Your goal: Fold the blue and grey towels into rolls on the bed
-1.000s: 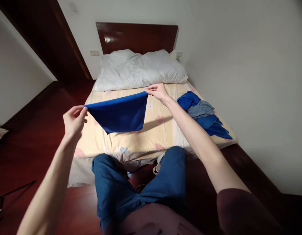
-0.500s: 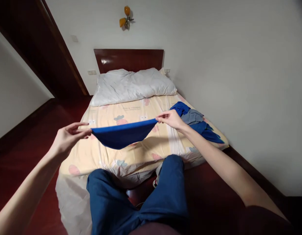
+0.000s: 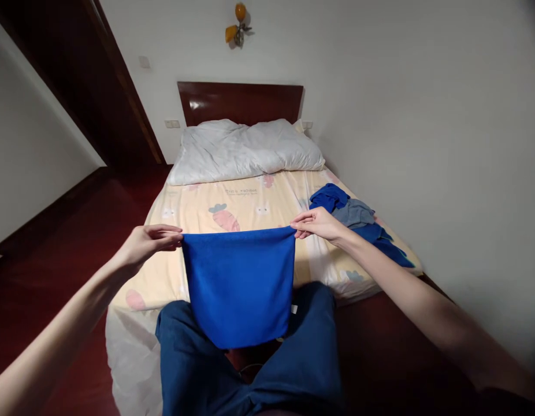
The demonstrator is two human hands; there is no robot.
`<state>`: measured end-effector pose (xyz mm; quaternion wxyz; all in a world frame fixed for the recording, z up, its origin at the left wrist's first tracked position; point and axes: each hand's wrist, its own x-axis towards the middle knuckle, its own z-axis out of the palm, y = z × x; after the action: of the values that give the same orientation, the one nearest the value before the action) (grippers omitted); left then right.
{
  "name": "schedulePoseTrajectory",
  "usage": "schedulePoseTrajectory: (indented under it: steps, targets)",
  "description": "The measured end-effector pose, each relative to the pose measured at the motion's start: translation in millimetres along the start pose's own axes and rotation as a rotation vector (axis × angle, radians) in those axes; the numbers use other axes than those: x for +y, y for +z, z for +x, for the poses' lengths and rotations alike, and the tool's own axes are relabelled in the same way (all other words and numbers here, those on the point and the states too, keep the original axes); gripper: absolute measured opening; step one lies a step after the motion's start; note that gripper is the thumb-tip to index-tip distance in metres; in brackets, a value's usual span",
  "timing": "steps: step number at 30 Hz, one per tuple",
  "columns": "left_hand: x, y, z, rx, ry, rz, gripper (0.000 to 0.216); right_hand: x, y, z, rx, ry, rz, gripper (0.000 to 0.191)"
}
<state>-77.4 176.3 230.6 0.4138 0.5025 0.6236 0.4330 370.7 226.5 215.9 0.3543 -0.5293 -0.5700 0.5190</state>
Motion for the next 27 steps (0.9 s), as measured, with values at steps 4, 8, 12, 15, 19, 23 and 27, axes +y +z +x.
schedulePoseTrajectory:
  steps: [4,8,12,15,19,23,27]
  targets:
    - [4,14,54,-0.005,0.054,-0.055,0.071,3,11,61,0.149,-0.057,0.029,0.034]
    - [20,12,88,0.099,0.333,0.044,0.073,-11,19,99,0.298,-0.294,-0.009,0.033]
    - [16,9,87,0.234,0.583,0.168,0.060,-1,25,103,0.413,-0.499,-0.057,0.039]
    - [-28,16,75,0.215,0.544,0.229,0.051,49,40,95,0.439,-0.444,-0.079,0.035]
    - [-133,45,57,0.034,0.276,0.326,0.035,160,83,70,0.369,-0.252,-0.114,0.016]
    - [-237,80,35,-0.100,-0.012,0.328,0.034,251,126,41,0.317,0.000,-0.160,0.016]
    - [-287,101,21,0.025,-0.184,0.231,0.041,283,140,34,0.383,0.054,-0.046,0.025]
